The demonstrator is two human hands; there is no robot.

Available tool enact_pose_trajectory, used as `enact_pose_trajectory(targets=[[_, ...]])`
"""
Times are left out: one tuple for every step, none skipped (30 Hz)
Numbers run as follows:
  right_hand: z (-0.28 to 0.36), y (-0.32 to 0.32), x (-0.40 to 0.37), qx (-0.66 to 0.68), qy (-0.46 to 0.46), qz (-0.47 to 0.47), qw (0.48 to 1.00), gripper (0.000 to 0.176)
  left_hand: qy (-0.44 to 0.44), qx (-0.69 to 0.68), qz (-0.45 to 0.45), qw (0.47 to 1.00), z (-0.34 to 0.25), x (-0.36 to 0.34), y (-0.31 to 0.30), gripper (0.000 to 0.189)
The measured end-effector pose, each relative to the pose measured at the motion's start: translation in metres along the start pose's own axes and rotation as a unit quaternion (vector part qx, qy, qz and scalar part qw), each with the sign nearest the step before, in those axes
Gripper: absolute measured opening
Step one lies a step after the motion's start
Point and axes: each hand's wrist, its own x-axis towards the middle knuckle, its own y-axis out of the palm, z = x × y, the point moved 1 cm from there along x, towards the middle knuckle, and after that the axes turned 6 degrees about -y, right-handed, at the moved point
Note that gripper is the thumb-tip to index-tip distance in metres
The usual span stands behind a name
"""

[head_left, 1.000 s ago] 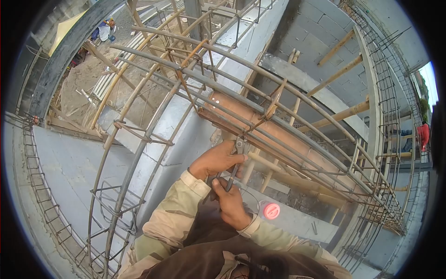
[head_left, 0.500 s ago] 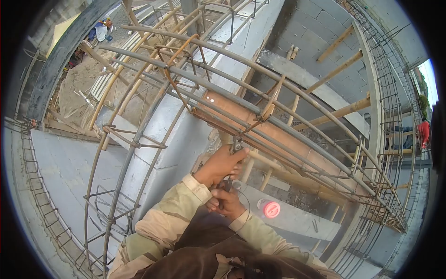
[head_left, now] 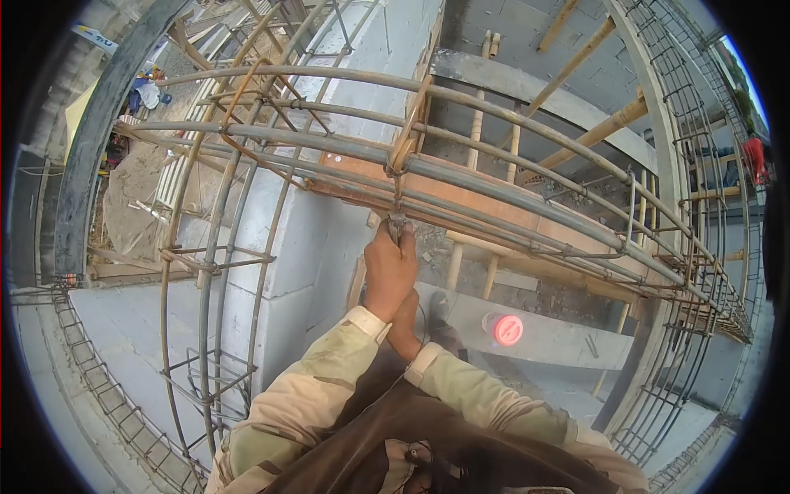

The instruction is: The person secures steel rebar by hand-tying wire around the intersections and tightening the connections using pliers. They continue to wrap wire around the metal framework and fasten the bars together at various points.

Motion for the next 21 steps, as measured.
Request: enact_pose_trajectory(targets=[[0.000, -0.006, 0.012, 0.002, 0.001, -0.001, 1.000, 0.028, 0.001, 0.002, 0.001, 1.000, 0.003, 0.002, 0.003, 0.027], [0.003, -0.014, 0.027, -0.125, -0.091, 0.048, 0.987, 0.032, 0.041, -0.010, -0.011, 0.999, 0.007, 0.005, 0.007, 0.029], [0.001, -0.019, 0.032, -0.250, -0.176, 0.096, 0.947, 0.037, 0.078, -0.022, -0.023, 0.996, 0.013, 0.004, 0.011, 0.032], [-0.010, -0.018, 0.035, -0.249, -0.175, 0.094, 0.948, 0.037, 0.078, -0.021, -0.019, 0.997, 0.022, 0.005, 0.015, 0.032], [-0.020, -0.015, 0.039, -0.210, -0.200, 0.098, 0.952, 0.035, 0.067, -0.006, -0.032, 0.997, 0.029, 0.007, 0.020, 0.033], [-0.036, -0.012, 0.044, -0.172, -0.226, 0.103, 0.953, 0.034, 0.056, 0.008, -0.046, 0.997, 0.033, 0.007, 0.022, 0.036], [-0.051, -0.008, 0.049, -0.132, -0.252, 0.108, 0.952, 0.032, 0.059, 0.008, -0.046, 0.997, 0.029, 0.005, 0.018, 0.036], [-0.060, -0.005, 0.053, -0.091, -0.279, 0.115, 0.949, 0.031, 0.088, 0.070, -0.019, 0.993, 0.020, 0.001, 0.007, 0.036], [-0.043, -0.011, 0.040, 0.020, -0.216, 0.232, 0.948, 0.027, 0.117, 0.132, 0.008, 0.984, 0.013, -0.003, -0.005, 0.037], [-0.025, -0.018, 0.026, 0.132, -0.116, 0.334, 0.926, 0.024, 0.143, 0.137, 0.051, 0.979, 0.011, -0.007, -0.019, 0.031], [-0.003, -0.024, 0.012, 0.207, -0.005, 0.406, 0.890, 0.022, 0.149, 0.139, 0.051, 0.978, 0.018, -0.007, -0.028, 0.031], [-0.001, -0.035, -0.013, 0.384, 0.258, 0.516, 0.721, 0.022, 0.052, 0.066, 0.153, 0.985, 0.033, -0.007, -0.033, 0.028], [-0.004, -0.045, -0.036, 0.345, 0.277, 0.501, 0.744, 0.022, -0.051, -0.008, 0.248, 0.967, 0.047, -0.014, -0.036, 0.024], [-0.004, -0.053, -0.049, 0.303, 0.295, 0.488, 0.764, 0.025, -0.089, -0.102, 0.286, 0.949, 0.056, -0.026, -0.037, 0.026], [0.002, -0.062, -0.048, 0.302, 0.291, 0.494, 0.762, 0.025, -0.084, -0.100, 0.281, 0.951, 0.063, -0.041, -0.037, 0.026], [0.007, -0.074, -0.047, 0.219, 0.245, 0.469, 0.820, 0.029, -0.133, -0.223, 0.284, 0.923, 0.070, -0.058, -0.034, 0.029], [0.010, -0.087, -0.048, 0.136, 0.196, 0.435, 0.868, 0.035, -0.180, -0.342, 0.285, 0.877, 0.077, -0.075, -0.030, 0.032], [0.013, -0.102, -0.048, 0.136, 0.192, 0.433, 0.870, 0.035, -0.180, -0.413, 0.287, 0.846, 0.085, -0.085, -0.024, 0.047], [0.019, -0.118, -0.046, 0.142, 0.167, 0.452, 0.865, 0.043, -0.177, -0.412, 0.297, 0.843, 0.078, -0.090, -0.021, 0.047], [0.024, -0.130, -0.048, 0.149, 0.140, 0.465, 0.862, 0.053, -0.177, -0.459, 0.309, 0.814, 0.068, -0.097, -0.017, 0.053], [0.027, -0.140, -0.052, 0.152, 0.132, 0.446, 0.872, 0.053, -0.180, -0.504, 0.324, 0.780, 0.060, -0.104, -0.010, 0.059]])
